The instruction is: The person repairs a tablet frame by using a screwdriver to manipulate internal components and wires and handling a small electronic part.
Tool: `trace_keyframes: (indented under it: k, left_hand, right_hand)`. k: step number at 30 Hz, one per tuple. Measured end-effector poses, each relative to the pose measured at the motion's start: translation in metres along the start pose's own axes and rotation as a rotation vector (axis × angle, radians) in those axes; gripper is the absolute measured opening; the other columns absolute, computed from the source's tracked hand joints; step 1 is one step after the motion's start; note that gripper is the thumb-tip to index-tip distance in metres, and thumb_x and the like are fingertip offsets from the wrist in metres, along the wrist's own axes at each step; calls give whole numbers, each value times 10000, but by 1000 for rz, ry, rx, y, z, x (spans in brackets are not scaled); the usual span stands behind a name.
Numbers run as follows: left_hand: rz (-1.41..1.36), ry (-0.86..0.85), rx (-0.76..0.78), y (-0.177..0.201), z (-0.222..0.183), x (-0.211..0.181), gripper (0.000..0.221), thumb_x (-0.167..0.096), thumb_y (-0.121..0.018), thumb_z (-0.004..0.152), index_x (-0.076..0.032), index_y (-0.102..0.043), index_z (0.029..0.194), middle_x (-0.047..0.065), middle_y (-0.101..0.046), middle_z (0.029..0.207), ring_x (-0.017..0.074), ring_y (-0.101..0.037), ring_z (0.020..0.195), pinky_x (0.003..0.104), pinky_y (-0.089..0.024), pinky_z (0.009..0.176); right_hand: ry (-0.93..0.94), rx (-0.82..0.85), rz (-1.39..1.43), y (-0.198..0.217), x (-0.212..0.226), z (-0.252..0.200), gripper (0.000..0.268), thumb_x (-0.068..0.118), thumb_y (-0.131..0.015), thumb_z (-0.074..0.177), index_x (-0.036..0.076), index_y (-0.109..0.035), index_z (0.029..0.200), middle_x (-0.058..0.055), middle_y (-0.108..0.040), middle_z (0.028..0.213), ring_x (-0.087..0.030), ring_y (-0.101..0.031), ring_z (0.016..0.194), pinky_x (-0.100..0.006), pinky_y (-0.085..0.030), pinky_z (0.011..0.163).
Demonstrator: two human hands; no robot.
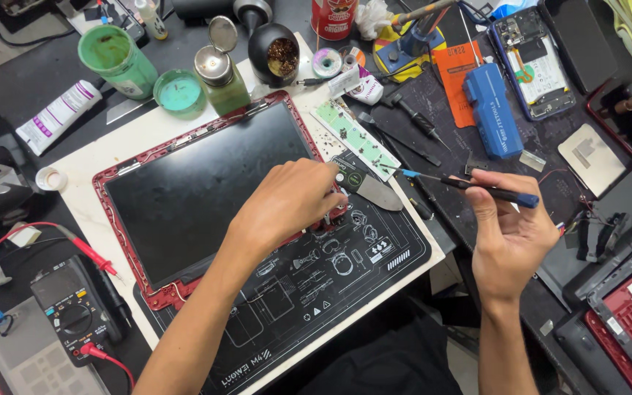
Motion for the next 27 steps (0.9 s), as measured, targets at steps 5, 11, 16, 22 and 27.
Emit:
trace_keyframes:
  k: [5,11,16,22,27]
  left_hand:
    - [-76,-27,-39,-1,4,-1,269,-247,-702,909,-4,-599,853,136,-726,796,340,-729,749,474,-539,712]
    - [-72,-227,-191,3,5,-2,225,-167,-737,879,-3,-587,912,152,-715,867,391,-682,872,506,-503,730]
    - [-131,-326,-251,3,6,-5,238,-129,-749,830,-11,-585,955,148,-710,894,371,-691,852,487,-513,704]
    - [-184,-235,-148,1,9,-5,238,-131,-739,836,-43,-637,1033,123,-716,869,312,-714,802,457,-531,700]
    - [-182,-378,-214,1,8,-11,113,-112,-716,847,-39,-674,923,115,-717,889,329,-696,870,457,-529,743]
  right_hand:
    - [3,1,39,-1,1,-1,91,-38,-695,1096,-71,-653,1171,-72,-650,1140,-126,-688,1021,-230,-587,950]
    - [13,-49,111,4,8,-1,82,-23,-667,1135,-90,-632,1165,-101,-656,1113,-174,-713,1011,-316,-632,984]
    - [-8,-76,243,8,9,-2,120,16,-662,1154,-89,-606,1173,-119,-654,1079,-213,-727,988,-398,-656,978]
    - [-8,-69,307,10,11,-5,155,45,-680,1165,-85,-600,1187,-106,-640,1062,-186,-707,982,-400,-658,978]
    - [-5,-66,292,8,16,-7,156,44,-676,1168,-88,-599,1200,-108,-636,1083,-185,-709,997,-380,-646,987]
Point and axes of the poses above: each hand's wrist, its own z-axis towards the middle knuckle, its own y-axis out of the back of the hand, x = y × z, the point moved 4 cm from there along z, towards the middle knuckle
